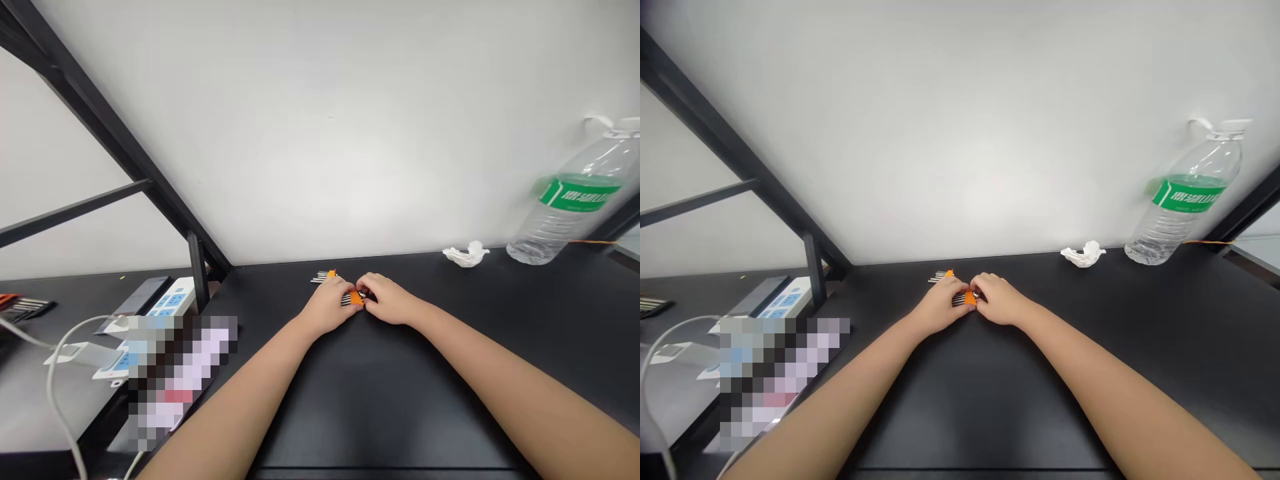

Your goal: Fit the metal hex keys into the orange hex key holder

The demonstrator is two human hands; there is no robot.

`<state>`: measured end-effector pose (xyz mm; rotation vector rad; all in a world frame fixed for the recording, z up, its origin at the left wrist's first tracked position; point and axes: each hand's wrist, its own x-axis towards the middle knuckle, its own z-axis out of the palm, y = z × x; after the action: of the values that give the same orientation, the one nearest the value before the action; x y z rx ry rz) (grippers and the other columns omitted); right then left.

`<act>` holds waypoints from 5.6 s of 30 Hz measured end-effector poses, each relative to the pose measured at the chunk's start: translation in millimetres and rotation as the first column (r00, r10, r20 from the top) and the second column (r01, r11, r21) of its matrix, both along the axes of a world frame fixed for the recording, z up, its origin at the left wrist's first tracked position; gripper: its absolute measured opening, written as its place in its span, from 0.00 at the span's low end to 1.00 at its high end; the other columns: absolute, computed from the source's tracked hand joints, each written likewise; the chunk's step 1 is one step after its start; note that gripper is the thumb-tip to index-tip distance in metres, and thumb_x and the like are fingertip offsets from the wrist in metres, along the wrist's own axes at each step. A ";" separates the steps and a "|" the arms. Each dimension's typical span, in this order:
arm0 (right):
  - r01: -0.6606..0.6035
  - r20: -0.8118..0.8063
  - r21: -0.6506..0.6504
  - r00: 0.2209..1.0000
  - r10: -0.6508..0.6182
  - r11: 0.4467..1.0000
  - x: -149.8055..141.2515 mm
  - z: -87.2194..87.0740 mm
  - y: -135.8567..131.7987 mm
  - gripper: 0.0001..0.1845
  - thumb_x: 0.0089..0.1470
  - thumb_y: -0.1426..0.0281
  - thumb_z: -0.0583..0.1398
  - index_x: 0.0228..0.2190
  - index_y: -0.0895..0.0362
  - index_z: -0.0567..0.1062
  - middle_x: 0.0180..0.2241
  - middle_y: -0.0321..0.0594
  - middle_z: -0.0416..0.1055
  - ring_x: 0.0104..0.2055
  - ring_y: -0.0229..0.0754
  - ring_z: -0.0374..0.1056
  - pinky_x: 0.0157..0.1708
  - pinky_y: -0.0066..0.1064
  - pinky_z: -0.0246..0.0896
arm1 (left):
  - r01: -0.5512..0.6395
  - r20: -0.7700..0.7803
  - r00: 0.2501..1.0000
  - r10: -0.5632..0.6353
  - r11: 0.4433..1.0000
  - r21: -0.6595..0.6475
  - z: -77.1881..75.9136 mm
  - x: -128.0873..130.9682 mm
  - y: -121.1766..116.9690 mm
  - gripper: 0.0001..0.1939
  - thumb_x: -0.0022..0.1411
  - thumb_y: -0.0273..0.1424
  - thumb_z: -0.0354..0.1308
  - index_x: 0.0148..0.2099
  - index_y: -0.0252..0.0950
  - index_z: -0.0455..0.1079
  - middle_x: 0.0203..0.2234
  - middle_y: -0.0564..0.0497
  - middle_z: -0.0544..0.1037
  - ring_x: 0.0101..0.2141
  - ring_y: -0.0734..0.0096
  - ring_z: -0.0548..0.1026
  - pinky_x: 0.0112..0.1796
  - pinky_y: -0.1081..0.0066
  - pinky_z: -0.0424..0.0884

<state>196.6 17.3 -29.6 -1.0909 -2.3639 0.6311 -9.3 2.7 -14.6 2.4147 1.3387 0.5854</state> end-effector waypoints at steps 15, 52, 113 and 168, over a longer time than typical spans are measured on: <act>0.006 -0.037 -0.030 0.999 -0.007 1.000 2.5 1.7 -1.4 0.10 0.53 0.72 0.59 0.40 0.53 0.70 0.41 0.41 0.71 0.44 0.45 0.66 0.43 0.37 0.64 | 0.010 0.000 1.000 -0.010 1.000 0.012 -2.4 -1.1 2.0 0.13 0.60 0.37 0.63 0.47 0.40 0.76 0.38 0.47 0.75 0.42 0.58 0.73 0.47 0.59 0.70; 0.189 0.250 0.053 0.948 -0.196 0.981 6.1 6.3 -10.3 0.06 0.51 0.75 0.59 0.30 0.54 0.65 0.36 0.41 0.66 0.32 0.41 0.62 0.33 0.34 0.54 | -0.021 -0.010 1.000 0.021 1.000 0.009 -4.1 -1.3 1.7 0.14 0.59 0.39 0.65 0.45 0.39 0.75 0.40 0.46 0.77 0.44 0.56 0.74 0.47 0.58 0.70; 0.238 0.268 0.111 0.928 -0.260 0.965 28.7 23.2 0.2 0.08 0.53 0.76 0.57 0.36 0.55 0.70 0.39 0.43 0.70 0.43 0.45 0.66 0.39 0.33 0.58 | -0.154 0.007 0.988 0.155 0.987 -0.054 3.4 3.6 -6.5 0.16 0.50 0.38 0.67 0.41 0.39 0.71 0.39 0.48 0.79 0.45 0.53 0.75 0.44 0.57 0.73; 0.083 0.243 0.077 0.965 -0.099 0.994 -1.8 16.5 -23.0 0.12 0.58 0.69 0.59 0.45 0.52 0.73 0.43 0.42 0.69 0.45 0.45 0.66 0.45 0.38 0.53 | 0.032 -0.026 0.999 -0.034 0.996 -0.079 10.2 5.1 -15.6 0.11 0.52 0.38 0.65 0.37 0.40 0.73 0.36 0.48 0.77 0.39 0.58 0.74 0.41 0.63 0.71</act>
<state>194.8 -5.8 -13.1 -1.3060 -2.5042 0.4001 -4.1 -12.8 -4.4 2.3851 1.3046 0.4834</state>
